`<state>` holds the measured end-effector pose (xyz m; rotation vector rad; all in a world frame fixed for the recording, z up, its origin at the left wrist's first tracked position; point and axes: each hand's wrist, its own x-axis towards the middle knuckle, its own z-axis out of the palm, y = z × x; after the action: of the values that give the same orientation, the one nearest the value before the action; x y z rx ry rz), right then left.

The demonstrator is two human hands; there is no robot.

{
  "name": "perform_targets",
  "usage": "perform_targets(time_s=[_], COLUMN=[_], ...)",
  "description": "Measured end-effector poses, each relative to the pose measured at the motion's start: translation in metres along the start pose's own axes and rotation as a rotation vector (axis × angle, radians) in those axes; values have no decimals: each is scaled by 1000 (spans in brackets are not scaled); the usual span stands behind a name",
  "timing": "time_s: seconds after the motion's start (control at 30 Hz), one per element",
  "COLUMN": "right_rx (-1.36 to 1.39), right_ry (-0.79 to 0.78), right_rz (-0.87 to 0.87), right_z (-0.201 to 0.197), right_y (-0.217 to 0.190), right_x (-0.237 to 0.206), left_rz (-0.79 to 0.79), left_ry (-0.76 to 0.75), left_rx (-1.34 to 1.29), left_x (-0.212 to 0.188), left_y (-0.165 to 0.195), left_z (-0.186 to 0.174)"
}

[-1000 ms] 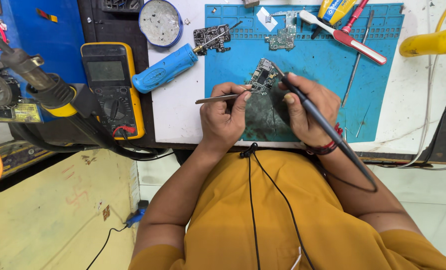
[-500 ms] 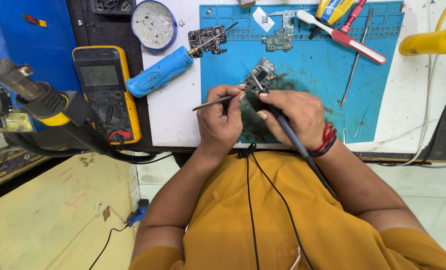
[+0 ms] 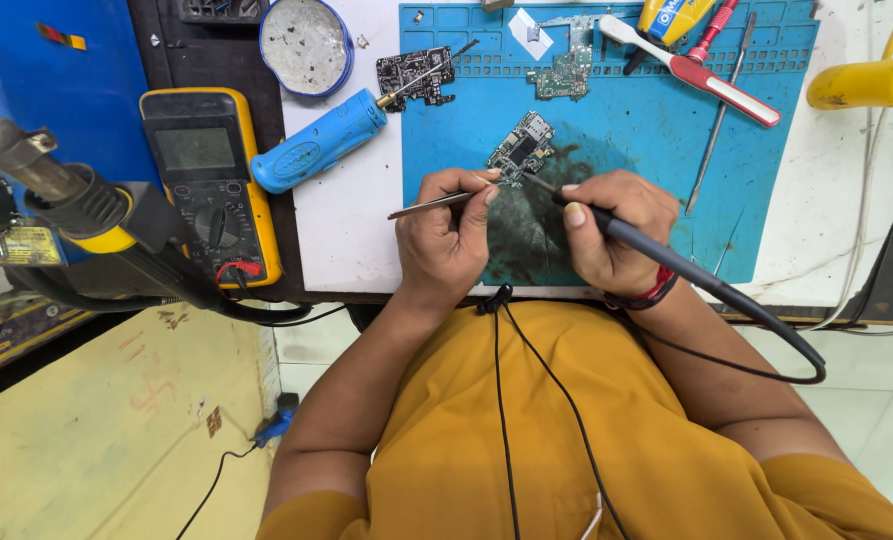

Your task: The person solders components on a small circuit board at a workbench, holding the board with tweezers in one hand and a soldering iron in the other, repositioning the board and working on different points across its surface throughout the clip.

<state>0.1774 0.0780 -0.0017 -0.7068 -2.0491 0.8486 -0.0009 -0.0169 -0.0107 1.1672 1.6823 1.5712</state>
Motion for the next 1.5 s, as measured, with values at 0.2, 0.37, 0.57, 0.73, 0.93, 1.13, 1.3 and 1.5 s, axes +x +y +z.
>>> perform_targets(time_s=[0.2,0.37,0.57,0.73,0.93,1.13,1.3,1.5], right_rx=[7,21,34,31,32,5,-20,-47], right_ry=[-25,-34,-36,-45,-48,-62,-84,-101], right_rz=[9,17,31,18,11,2,31,41], right_z=[-1,-1,-2,-3,-2,-1,0,1], right_y=[-4,-3,-3,-2,-3,-4,-6,-7], right_x=[3,5,4,4,5,7,8,9], left_rz=[-46,-42,-51,-29,-39,-3,-28,-33], left_ry=[12,22,34,3,-3,3,4,3], left_rx=[37,38,2,-50,27,38,56,61], left_x=[-1,-1,-2,-1,0,0,0,0], left_y=[0,-1,-1,-1,0,0,1,2], left_z=[0,1,2,0,0,1,1,0])
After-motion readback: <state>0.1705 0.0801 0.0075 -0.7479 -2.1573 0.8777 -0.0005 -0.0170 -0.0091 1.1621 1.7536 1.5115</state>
